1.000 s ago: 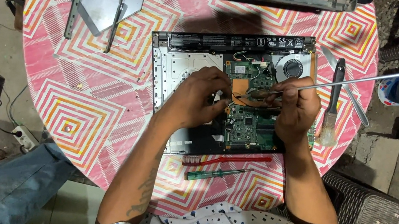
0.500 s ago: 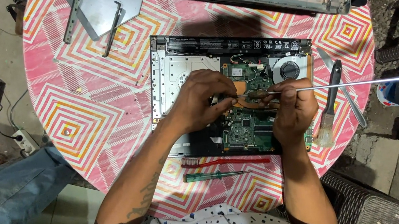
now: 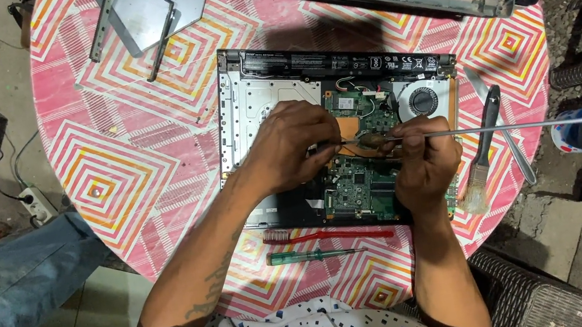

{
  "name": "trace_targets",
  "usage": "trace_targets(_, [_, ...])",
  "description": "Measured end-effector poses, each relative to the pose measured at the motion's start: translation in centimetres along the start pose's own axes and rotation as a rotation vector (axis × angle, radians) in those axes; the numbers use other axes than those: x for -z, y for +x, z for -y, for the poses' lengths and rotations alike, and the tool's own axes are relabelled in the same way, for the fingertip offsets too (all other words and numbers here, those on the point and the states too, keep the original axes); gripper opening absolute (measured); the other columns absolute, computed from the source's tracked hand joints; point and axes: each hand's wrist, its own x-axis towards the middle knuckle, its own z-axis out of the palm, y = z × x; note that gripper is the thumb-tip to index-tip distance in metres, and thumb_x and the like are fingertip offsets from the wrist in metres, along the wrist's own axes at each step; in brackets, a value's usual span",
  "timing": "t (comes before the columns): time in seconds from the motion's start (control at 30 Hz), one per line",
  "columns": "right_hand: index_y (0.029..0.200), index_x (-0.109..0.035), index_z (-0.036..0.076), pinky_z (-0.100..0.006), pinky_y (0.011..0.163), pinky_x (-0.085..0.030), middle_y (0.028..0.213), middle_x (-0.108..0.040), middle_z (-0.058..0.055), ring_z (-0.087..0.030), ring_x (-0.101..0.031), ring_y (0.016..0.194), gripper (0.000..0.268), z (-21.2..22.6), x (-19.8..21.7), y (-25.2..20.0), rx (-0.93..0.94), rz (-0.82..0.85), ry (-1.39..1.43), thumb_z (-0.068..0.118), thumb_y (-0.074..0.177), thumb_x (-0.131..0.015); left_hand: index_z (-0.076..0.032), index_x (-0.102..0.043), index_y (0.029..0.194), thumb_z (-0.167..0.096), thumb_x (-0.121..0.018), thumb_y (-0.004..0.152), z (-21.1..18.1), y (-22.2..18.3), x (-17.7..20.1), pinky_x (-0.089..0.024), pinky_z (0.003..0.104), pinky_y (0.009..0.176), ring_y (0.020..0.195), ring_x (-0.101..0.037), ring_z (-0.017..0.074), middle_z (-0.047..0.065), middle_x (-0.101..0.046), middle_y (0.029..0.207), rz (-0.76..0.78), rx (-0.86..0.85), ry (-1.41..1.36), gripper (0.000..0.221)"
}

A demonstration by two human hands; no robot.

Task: A person is installing or repairing a laptop cooling system by manipulating the fan and screws on the motherboard.

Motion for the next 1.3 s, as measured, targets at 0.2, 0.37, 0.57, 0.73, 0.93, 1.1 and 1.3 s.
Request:
trace_targets(0.2, [0.083,-0.059,-0.002,-0.032,0.048,-0.049,0.066,-0.064,-0.014,-0.023,-0.063,0.051,0.040,-0.1,0.3,-0.1,0.009,0.055,-0.049,0.026,0.107,-0.046,-0.012,-0.074,0.084,-0.016,-0.071,0.086,0.6,-0.2,-0.5,-0.050,0.049,0.087,0.090,-0.069,0.0320,0.008,-0.071,0.088,0.049,-0.008,0.043,0.005])
trace_targets(0.37, [0.083,-0.059,0.000,-0.031,0.048,-0.049,0.065,-0.064,-0.013,-0.023,-0.063,0.051,0.038,-0.2,0.5,0.2,0.023,0.070,-0.072,0.025,0.108,-0.045,-0.012,-0.074,0.084,-0.015,-0.072,0.086,0.5,-0.1,-0.4,-0.051,0.048,0.086,0.090,-0.069,0.0325,0.009,-0.070,0.087,0.065,0.018,0.044,0.005])
trace_targets(0.57, [0.082,-0.058,0.000,-0.031,0.048,-0.048,0.065,-0.064,-0.012,-0.023,-0.063,0.051,0.038,-0.2,0.3,0.1,0.027,0.068,-0.063,0.025,0.108,-0.045,-0.012,-0.075,0.085,-0.016,-0.071,0.087,0.5,-0.2,-0.4,-0.052,0.048,0.084,0.090,-0.068,0.0333,0.010,-0.070,0.088,0.089,0.031,0.037,0.005])
trace_targets(0.73, [0.082,-0.058,0.000,-0.030,0.048,-0.048,0.065,-0.064,-0.012,-0.023,-0.064,0.051,0.037,-0.3,0.4,0.0,0.032,0.077,-0.036,0.024,0.108,-0.046,-0.012,-0.074,0.085,-0.016,-0.072,0.086,0.7,-0.2,-0.4,-0.052,0.049,0.084,0.090,-0.068,0.0335,0.009,-0.070,0.087,0.110,0.038,0.052,0.005])
trace_targets(0.93, [0.083,-0.059,0.001,-0.030,0.049,-0.048,0.065,-0.064,-0.010,-0.022,-0.064,0.052,0.038,-0.5,0.7,0.3,0.046,0.094,-0.055,0.025,0.108,-0.045,-0.013,-0.076,0.090,-0.018,-0.071,0.088,0.0,-0.1,0.2,-0.052,0.048,0.087,0.098,-0.068,0.0328,0.010,-0.072,0.094,0.141,0.065,0.054,0.008])
trace_targets(1.1, [0.081,-0.059,0.002,-0.032,0.049,-0.049,0.066,-0.064,-0.011,-0.022,-0.062,0.051,0.040,-0.5,0.4,-0.4,0.024,0.093,-0.071,0.027,0.108,-0.043,-0.012,-0.076,0.098,-0.016,-0.074,0.083,-0.4,0.4,1.3,-0.046,0.052,0.098,0.118,-0.058,0.0352,0.013,-0.068,0.115,0.088,0.101,0.177,0.016])
trace_targets(1.3, [0.083,-0.062,0.004,-0.032,0.053,-0.051,0.064,-0.063,-0.008,-0.026,-0.065,0.055,0.037,-0.2,-0.4,-0.6,0.054,0.131,-0.062,0.025,0.108,-0.045,-0.019,-0.073,0.107,-0.021,-0.079,0.079,1.0,-0.1,-0.1,-0.040,0.060,0.106,0.136,-0.044,0.0389,0.011,-0.057,0.132,0.105,0.158,0.210,0.028])
